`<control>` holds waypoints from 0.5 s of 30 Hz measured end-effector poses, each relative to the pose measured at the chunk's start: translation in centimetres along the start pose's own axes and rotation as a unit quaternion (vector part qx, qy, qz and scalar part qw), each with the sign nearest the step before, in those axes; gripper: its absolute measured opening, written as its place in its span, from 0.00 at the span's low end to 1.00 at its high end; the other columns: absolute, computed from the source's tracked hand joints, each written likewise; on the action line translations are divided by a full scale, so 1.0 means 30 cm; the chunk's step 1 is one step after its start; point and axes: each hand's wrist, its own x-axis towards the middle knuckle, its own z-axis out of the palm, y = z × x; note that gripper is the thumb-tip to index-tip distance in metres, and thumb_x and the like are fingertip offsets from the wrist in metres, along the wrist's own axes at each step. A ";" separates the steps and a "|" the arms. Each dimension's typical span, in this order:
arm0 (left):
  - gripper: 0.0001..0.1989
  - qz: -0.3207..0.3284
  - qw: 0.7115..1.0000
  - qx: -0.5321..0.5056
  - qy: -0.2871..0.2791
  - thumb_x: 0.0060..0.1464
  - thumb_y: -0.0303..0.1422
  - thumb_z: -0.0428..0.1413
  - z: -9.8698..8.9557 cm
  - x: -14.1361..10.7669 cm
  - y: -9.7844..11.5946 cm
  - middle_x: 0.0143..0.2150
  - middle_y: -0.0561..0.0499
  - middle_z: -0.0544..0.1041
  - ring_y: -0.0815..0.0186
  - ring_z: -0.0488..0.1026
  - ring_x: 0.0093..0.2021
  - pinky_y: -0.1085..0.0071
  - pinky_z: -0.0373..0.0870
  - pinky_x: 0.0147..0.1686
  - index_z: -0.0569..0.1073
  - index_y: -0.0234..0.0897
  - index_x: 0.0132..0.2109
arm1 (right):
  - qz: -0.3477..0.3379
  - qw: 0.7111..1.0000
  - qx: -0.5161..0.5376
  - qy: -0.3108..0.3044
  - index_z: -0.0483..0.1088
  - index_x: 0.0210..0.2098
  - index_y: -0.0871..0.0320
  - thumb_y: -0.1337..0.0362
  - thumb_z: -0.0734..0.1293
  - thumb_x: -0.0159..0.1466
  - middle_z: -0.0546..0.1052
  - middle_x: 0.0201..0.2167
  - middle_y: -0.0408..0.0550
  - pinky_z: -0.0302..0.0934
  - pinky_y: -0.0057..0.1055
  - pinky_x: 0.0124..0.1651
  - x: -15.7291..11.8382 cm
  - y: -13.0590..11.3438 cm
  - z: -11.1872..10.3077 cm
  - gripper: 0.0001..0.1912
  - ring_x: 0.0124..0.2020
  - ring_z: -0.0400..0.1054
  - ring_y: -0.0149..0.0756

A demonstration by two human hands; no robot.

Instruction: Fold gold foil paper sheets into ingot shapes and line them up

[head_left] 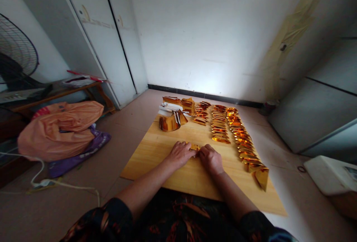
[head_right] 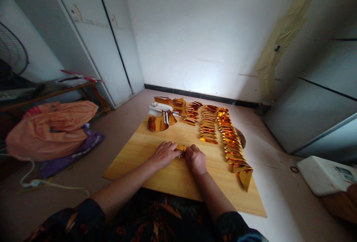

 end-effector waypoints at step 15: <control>0.12 0.016 0.999 0.029 0.025 0.62 0.34 0.46 0.011 -0.021 0.000 0.38 0.50 0.69 0.63 0.65 0.42 0.67 0.58 0.42 0.71 0.50 0.49 | -0.033 0.999 0.013 -0.009 0.73 0.29 0.56 0.67 0.60 0.64 0.71 0.31 0.46 0.56 0.22 0.36 -0.007 0.016 0.006 0.12 0.34 0.65 0.30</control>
